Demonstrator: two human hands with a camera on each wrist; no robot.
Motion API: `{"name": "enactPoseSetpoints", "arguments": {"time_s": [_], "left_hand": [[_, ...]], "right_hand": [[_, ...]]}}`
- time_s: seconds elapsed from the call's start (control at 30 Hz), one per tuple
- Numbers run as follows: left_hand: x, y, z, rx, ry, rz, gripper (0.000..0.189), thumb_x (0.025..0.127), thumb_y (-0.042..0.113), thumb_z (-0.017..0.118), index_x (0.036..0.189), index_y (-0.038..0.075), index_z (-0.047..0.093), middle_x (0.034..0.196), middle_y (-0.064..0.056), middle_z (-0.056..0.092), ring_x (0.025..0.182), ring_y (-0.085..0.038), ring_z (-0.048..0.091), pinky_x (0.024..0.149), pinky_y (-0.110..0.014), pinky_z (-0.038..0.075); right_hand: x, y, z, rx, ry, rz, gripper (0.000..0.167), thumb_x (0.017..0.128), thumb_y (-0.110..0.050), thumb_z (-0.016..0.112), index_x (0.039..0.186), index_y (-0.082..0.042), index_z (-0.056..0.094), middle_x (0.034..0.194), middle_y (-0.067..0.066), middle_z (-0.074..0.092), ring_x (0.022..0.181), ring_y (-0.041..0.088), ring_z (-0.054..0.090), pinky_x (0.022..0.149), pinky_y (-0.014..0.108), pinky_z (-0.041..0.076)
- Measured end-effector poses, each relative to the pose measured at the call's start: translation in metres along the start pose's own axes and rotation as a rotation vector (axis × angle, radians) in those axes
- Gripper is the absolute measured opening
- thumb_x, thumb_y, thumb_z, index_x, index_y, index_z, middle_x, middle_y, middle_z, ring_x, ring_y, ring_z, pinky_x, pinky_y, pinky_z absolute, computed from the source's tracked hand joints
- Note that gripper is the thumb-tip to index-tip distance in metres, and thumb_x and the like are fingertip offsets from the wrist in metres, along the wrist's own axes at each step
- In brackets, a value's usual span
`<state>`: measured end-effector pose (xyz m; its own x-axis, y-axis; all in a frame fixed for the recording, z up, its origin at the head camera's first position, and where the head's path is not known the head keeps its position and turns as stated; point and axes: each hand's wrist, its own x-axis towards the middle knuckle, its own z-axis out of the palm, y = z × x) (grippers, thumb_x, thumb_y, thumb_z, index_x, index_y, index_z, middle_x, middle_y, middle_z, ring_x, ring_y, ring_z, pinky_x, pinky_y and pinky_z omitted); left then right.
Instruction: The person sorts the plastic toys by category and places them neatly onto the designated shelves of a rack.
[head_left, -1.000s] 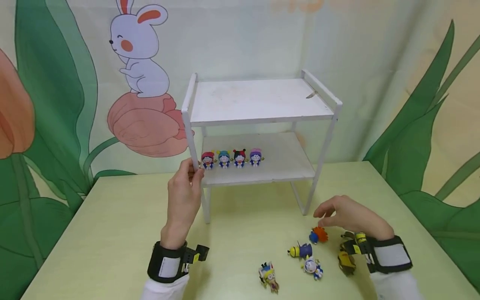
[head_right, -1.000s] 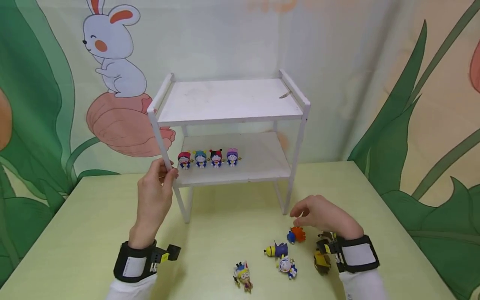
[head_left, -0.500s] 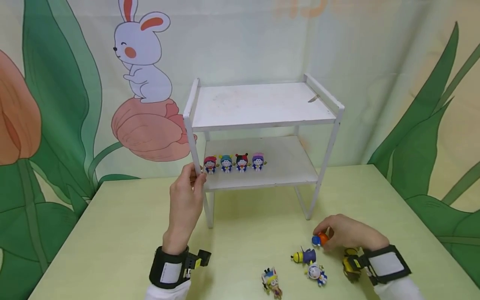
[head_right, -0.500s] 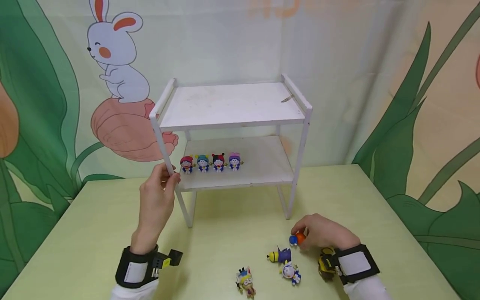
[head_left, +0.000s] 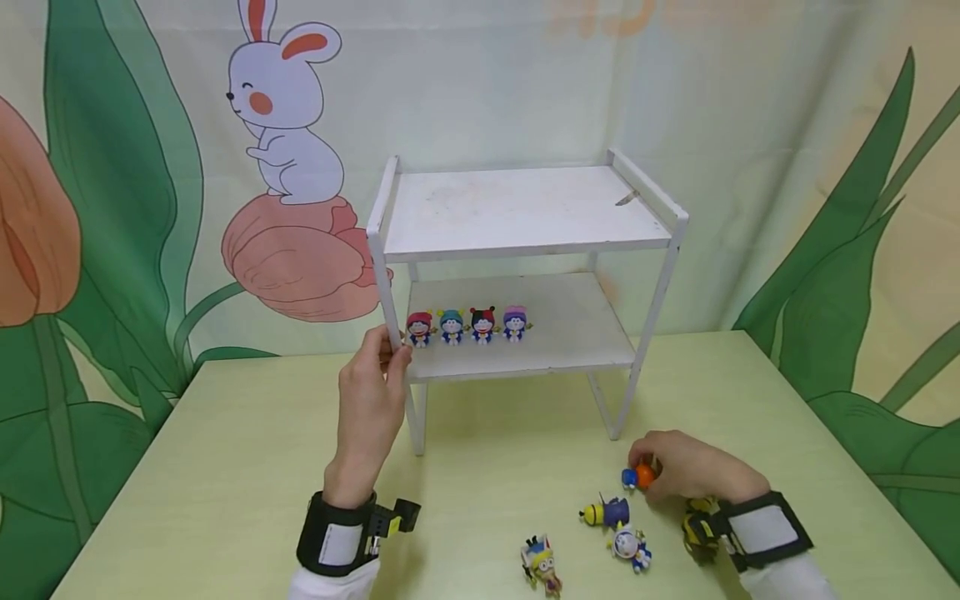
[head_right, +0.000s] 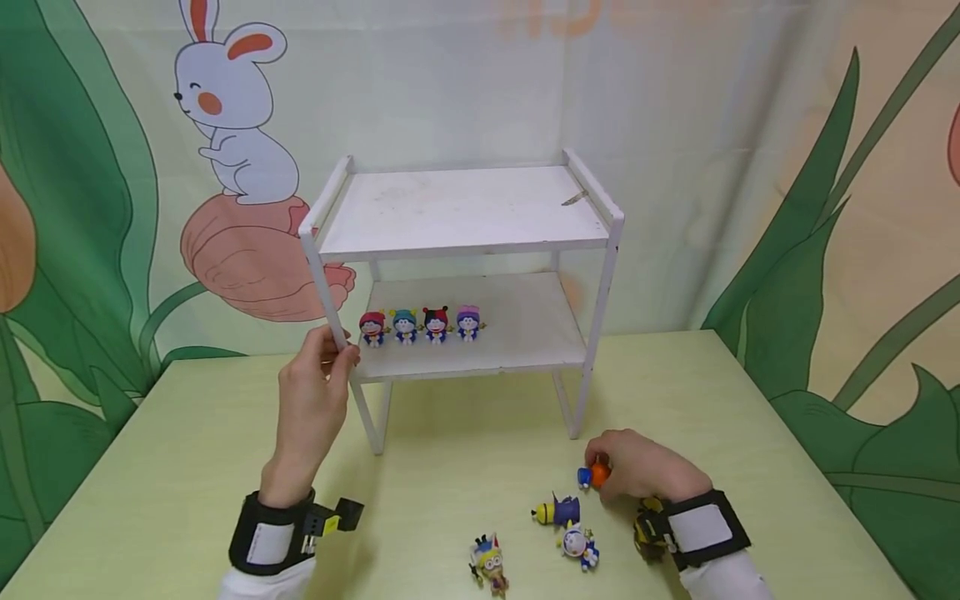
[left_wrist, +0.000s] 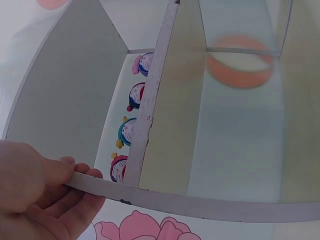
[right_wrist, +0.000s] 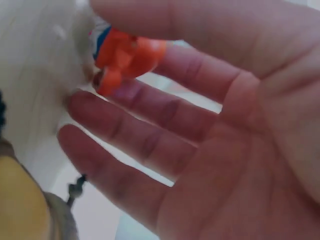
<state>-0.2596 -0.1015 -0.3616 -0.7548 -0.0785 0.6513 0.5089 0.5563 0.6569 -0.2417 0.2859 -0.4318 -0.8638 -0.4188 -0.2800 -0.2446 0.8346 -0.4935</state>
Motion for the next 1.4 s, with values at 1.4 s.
{"name": "enactPoseSetpoints", "arguments": {"time_s": [1.4], "left_hand": [[-0.001,0.0,0.003,0.01,0.003,0.003,0.024,0.093,0.0,0.063,0.114,-0.008,0.056,0.092,-0.019,0.065,0.08,-0.028,0.065,0.073,-0.042,0.056]], "right_hand": [[-0.025,-0.05,-0.034,0.042,0.294,-0.324,0.024,0.097,-0.024,0.064,0.117,-0.01,0.066,0.099,-0.009,0.066,0.088,0.008,0.062,0.074,0.028,0.054]]}}
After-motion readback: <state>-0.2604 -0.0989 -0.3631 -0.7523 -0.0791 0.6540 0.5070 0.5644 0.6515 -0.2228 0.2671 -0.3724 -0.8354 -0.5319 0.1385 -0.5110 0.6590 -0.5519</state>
